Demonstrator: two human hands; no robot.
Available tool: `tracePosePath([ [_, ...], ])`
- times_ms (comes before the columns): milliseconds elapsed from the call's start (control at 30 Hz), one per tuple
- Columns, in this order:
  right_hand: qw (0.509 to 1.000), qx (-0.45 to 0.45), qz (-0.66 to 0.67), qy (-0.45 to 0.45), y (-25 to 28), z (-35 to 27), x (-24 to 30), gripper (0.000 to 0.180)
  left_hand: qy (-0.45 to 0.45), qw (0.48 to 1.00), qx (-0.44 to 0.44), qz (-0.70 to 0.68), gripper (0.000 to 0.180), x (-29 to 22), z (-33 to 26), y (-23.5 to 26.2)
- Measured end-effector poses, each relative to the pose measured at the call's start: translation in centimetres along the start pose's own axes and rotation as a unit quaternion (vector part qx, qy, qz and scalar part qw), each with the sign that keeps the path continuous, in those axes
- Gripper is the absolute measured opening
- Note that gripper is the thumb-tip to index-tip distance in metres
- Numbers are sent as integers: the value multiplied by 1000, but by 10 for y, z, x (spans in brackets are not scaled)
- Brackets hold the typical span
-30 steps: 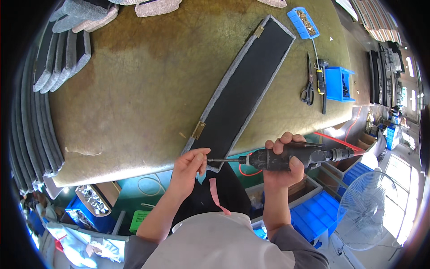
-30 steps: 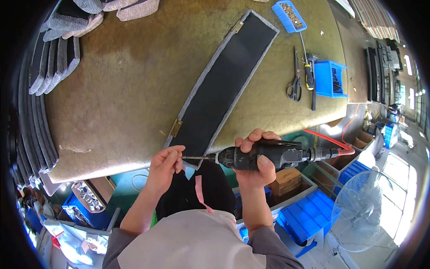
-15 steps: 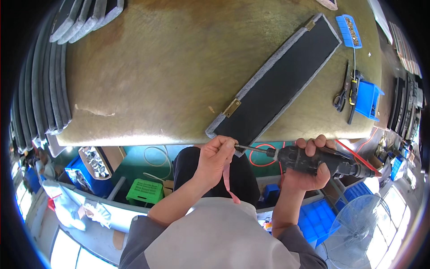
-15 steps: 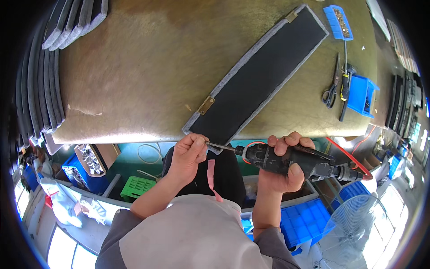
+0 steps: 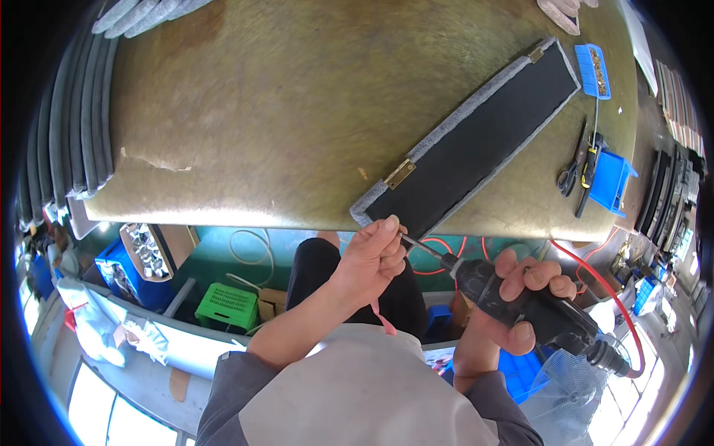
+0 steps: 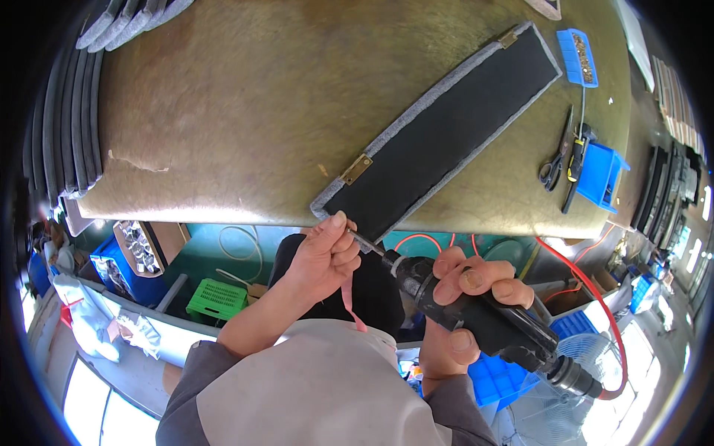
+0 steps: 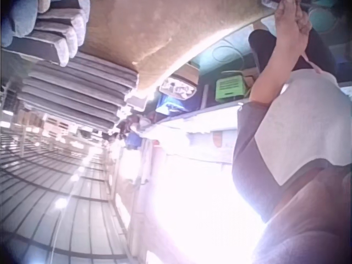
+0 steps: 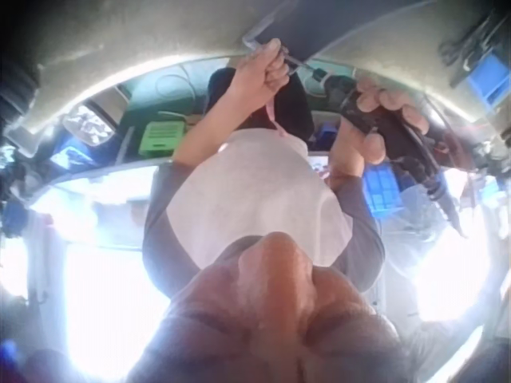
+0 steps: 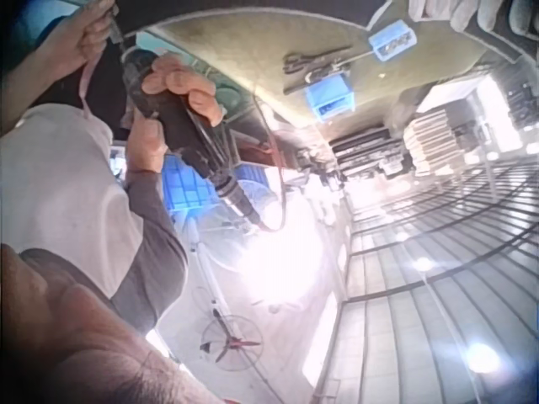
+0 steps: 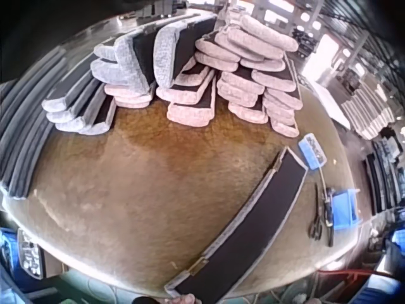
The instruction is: Attaching metal hinges to padded furniture panels using an electric screwdriver.
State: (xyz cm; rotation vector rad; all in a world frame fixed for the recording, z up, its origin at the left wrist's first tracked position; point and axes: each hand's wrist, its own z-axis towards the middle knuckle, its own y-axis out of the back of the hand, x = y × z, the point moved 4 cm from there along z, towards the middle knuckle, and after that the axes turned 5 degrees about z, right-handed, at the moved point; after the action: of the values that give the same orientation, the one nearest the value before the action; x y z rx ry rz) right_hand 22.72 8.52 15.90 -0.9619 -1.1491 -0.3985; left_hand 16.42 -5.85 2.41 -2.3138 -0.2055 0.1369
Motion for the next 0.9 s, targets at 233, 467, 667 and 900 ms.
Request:
tracePosePath([
  [233, 988, 125, -43, 75, -13, 17, -12, 54, -377, 726, -215, 533, 24, -38, -13, 16],
  [467, 983, 161, -80, 48, -24, 26, -37, 53, -317, 612, -262, 675, 29, -52, -5, 38],
  [667, 983, 131, -128, 20, -29, 25, -43, 49, -300, 647, -262, 650, 30, -52, -2, 41],
  [900, 968, 167, -186, 18, -45, 19, -45, 46, -267, 642, -247, 675, 35, -57, -1, 41],
])
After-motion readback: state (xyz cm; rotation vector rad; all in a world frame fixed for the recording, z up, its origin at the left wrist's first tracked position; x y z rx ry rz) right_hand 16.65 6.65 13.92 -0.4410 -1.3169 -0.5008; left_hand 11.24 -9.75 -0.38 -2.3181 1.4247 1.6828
